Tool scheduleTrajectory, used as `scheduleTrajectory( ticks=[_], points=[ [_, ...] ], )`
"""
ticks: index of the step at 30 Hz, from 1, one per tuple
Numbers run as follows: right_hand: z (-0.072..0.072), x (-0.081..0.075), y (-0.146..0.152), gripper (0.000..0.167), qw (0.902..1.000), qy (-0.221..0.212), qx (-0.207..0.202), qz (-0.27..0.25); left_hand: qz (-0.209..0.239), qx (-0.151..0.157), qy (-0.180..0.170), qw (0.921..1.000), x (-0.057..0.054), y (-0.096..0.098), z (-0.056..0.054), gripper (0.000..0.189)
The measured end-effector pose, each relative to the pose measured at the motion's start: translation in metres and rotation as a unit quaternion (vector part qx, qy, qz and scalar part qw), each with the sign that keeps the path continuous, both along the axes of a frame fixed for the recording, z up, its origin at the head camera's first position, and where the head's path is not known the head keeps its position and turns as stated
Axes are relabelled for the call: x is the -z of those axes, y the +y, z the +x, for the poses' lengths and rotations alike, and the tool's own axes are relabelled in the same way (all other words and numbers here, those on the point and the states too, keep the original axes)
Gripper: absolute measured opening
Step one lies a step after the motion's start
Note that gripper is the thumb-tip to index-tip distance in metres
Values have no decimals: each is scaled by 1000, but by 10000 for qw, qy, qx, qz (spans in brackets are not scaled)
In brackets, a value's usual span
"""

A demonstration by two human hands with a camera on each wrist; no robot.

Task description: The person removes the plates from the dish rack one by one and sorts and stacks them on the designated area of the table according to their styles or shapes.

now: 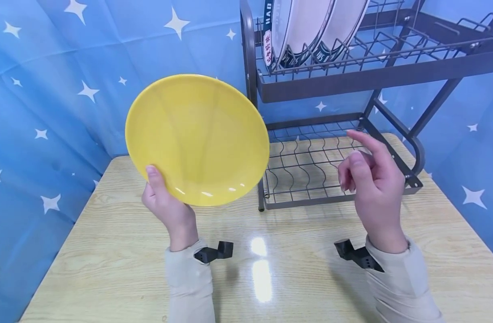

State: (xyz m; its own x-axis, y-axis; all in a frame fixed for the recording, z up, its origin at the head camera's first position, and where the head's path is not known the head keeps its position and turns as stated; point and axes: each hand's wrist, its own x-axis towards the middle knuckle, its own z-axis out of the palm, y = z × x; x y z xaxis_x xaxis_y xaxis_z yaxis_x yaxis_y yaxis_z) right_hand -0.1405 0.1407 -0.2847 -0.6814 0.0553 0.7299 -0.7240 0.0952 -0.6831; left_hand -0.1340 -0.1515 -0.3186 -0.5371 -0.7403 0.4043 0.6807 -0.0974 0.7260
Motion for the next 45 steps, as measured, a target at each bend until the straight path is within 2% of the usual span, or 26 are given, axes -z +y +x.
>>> scheduleTrajectory(
  ticks=[4, 11, 13, 20, 25, 29, 33, 38, 45],
  points=[
    [2, -5, 0, 38, 9994, 13, 339, 37, 488, -56, -5, 9988, 0, 0, -2, 44],
    [4, -14, 5, 42, 9955, 106, 920, 196, 795, -113, -333, 9962, 5, -7, -6, 43],
    [3, -19, 5, 43, 9948, 159, 980, 223, 806, -45, -379, 9960, 7, -9, -7, 42],
    [-11, -38, 10, 44, 9919, 418, 1149, 329, 1113, 598, -457, 9909, 11, -13, -7, 42],
    [-24, -56, 11, 44, 9879, 651, 1310, 522, 1099, 647, -696, 9894, 15, -14, -8, 41],
    [-35, -70, 10, 45, 9776, 958, 1658, 872, 1104, 547, -1022, 9871, 17, -13, -9, 39],
    [-48, -81, 9, 46, 9627, 1238, 1929, 1441, 1164, 469, -1199, 9848, 17, -14, -10, 35],
    [-60, -86, 10, 46, 9494, 1445, 2160, 1766, 1281, 608, -1365, 9805, 18, -14, -12, 31],
    [-69, -98, 10, 47, 9254, 1699, 2630, 2136, 1025, 773, -1609, 9786, 22, -15, -16, 29]
  ],
)
